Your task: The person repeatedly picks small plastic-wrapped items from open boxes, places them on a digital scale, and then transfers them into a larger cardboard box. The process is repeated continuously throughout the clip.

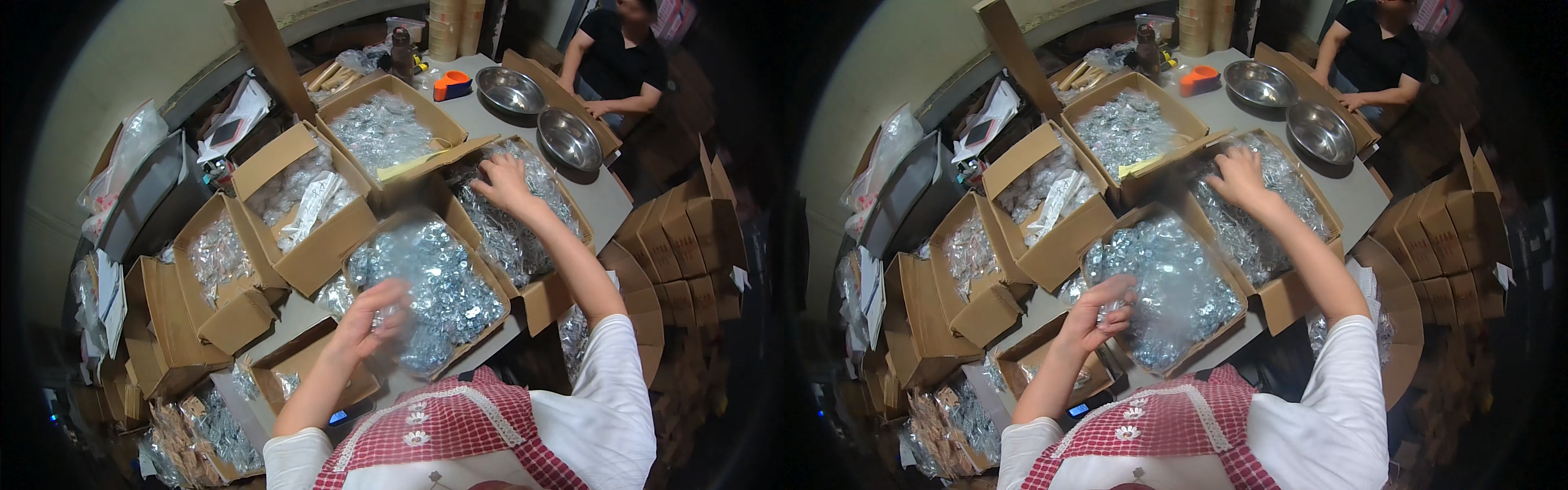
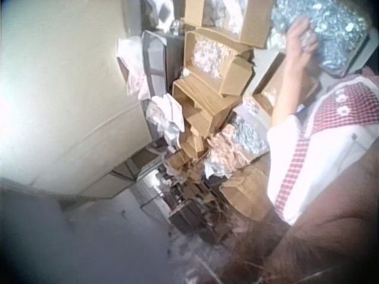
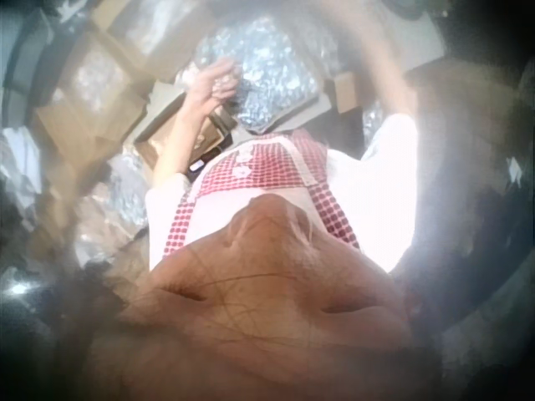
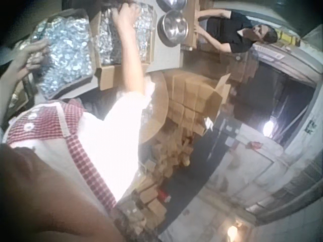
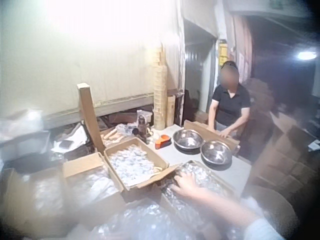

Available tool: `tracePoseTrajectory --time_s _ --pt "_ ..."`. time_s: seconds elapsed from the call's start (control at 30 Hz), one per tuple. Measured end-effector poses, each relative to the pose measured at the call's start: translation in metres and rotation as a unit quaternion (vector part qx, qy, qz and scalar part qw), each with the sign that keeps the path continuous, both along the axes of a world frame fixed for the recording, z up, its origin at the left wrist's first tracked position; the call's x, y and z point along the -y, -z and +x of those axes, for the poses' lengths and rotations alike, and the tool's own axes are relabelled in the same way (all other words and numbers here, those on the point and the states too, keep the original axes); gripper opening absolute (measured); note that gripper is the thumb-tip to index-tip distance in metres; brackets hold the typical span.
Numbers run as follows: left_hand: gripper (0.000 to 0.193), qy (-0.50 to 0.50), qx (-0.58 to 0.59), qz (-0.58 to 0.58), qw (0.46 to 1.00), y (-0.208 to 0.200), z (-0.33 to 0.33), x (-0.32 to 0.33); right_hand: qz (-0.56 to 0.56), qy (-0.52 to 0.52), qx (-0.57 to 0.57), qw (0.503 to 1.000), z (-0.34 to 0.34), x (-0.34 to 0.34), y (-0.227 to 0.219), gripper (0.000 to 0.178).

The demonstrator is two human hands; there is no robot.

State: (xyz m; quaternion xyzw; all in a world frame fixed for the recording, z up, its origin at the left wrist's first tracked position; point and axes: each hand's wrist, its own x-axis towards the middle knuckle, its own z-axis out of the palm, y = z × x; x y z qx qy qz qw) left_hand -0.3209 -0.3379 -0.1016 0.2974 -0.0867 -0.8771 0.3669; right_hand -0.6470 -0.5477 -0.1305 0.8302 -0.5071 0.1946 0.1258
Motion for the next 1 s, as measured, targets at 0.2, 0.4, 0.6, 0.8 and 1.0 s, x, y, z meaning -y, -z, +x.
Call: tracePoseTrajectory --time_s 0.2,0.4,0.6,0.8,1.0 --pt "0.030 -0.040 0.106 -0.051 0.992 -0.006 0.002 -0.023 0.355 -0.042 0.565 0.744 0.005 -0.017 -0.031 0.013" --pt "0.043 -0.067 0.099 -0.088 0.989 0.001 -0.005 -0.046 0.629 -0.207 0.454 0.597 0.061 -0.104 -0.090 0.021" --pt "0.033 -0.167 0.260 -0.012 0.951 0.016 0.013 -0.070 0.542 -0.110 0.336 0.762 0.154 -0.098 -0.040 0.037" --pt "0.033 -0.205 0.356 -0.086 0.907 0.029 0.063 -0.111 0.381 -0.100 0.183 0.901 0.206 -0.090 -0.003 0.037" --pt "0.037 -0.175 0.498 -0.190 0.828 0.054 0.111 -0.148 0.521 -0.176 0.491 0.675 0.192 -0.117 0.002 0.018"
